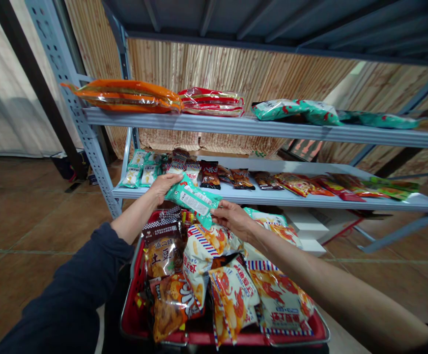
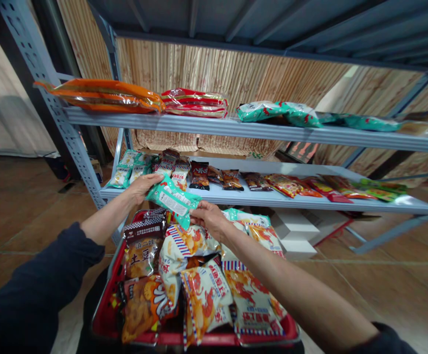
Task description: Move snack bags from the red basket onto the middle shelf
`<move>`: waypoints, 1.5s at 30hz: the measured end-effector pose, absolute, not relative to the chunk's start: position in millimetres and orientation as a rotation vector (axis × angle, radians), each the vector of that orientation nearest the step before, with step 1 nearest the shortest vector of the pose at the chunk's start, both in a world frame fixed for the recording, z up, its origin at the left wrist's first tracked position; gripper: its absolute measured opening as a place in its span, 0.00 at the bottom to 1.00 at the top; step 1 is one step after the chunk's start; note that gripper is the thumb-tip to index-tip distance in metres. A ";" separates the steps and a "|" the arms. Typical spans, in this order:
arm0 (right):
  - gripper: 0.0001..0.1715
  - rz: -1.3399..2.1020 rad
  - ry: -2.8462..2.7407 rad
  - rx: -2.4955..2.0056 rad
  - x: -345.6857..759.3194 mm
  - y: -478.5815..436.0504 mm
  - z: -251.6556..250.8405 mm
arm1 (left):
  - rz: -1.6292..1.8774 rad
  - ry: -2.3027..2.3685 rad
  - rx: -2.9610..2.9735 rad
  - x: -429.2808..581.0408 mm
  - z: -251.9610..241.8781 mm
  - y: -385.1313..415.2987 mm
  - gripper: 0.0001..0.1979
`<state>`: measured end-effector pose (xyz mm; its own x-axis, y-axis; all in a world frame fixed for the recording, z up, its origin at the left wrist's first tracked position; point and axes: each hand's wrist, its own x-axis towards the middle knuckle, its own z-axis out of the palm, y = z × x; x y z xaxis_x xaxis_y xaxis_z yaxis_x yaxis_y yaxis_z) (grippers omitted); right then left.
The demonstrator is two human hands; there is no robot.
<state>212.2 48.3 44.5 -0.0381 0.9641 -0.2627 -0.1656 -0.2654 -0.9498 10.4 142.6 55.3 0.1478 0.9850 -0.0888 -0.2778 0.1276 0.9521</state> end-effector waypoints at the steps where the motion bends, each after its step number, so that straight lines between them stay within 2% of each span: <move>1: 0.15 1.491 -0.958 -1.265 211.8 47.9 45.1 | 1.171 0.964 0.975 11.9 55.0 143.6 0.13; 7: 0.13 1.506 -0.971 -1.231 210.9 47.2 48.8 | 1.422 1.092 1.056 22.0 50.8 146.1 0.08; 26: 0.15 1.512 -0.921 -1.189 210.5 47.6 46.0 | 1.345 0.998 0.922 16.6 46.0 145.2 0.10; 45: 0.19 1.391 -0.970 -1.204 206.2 49.2 48.8 | 1.369 1.113 1.019 7.1 35.9 143.5 0.10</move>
